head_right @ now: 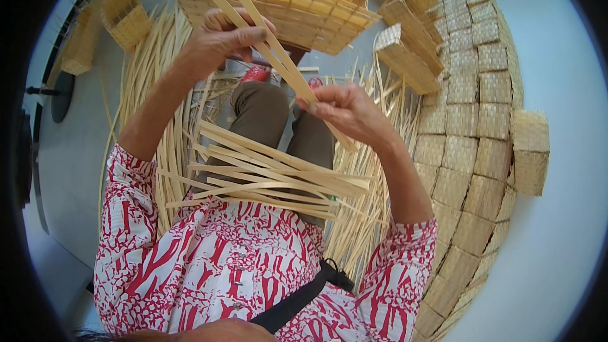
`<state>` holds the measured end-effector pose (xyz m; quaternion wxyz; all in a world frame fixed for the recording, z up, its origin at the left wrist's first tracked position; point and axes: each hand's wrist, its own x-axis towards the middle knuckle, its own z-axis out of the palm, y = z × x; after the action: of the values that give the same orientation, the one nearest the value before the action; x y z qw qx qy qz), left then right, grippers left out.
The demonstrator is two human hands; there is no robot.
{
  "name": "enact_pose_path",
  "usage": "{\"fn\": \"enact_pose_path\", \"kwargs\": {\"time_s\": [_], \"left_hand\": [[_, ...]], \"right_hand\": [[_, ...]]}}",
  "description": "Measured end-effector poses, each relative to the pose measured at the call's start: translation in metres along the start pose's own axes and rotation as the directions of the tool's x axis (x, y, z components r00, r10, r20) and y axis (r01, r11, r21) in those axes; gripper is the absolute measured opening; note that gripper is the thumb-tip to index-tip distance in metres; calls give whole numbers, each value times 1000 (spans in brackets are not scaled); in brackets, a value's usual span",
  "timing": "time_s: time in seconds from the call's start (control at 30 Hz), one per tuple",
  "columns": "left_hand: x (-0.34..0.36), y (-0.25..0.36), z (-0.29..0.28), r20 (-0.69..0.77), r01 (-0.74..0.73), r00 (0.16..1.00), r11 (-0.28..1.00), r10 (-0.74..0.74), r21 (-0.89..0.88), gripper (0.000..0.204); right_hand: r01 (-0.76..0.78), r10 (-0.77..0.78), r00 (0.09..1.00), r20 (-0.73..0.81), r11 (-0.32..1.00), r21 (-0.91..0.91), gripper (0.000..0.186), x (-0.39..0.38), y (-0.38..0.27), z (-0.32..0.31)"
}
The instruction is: The person cuts dried palm leaves into strips using scissors, then weaves the strips into a rectangular basket frame. The person repeatedly inserts and adjusts the strips to build up the basket walls.
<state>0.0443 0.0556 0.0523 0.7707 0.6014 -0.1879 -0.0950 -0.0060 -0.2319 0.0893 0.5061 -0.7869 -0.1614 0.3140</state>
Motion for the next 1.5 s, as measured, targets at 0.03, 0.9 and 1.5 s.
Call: {"fn": "enact_pose_path", "kwargs": {"time_s": [0.03,0.9,1.5], "left_hand": [[-1,0,-2,-19,-13,1000,1000,13,28,25],[-3,-3,-4,-105,48,993,995,-57,-87,29],[-12,6,2,-41,148,985,944,-167,-295,26]], "right_hand": [[21,-21,1000,-5,998,-58,25,2,0,-2],[-121,123,992,11,948,294,33,-6,-1,25],[-147,134,989,67,954,262,34,-8,3,24]]}}
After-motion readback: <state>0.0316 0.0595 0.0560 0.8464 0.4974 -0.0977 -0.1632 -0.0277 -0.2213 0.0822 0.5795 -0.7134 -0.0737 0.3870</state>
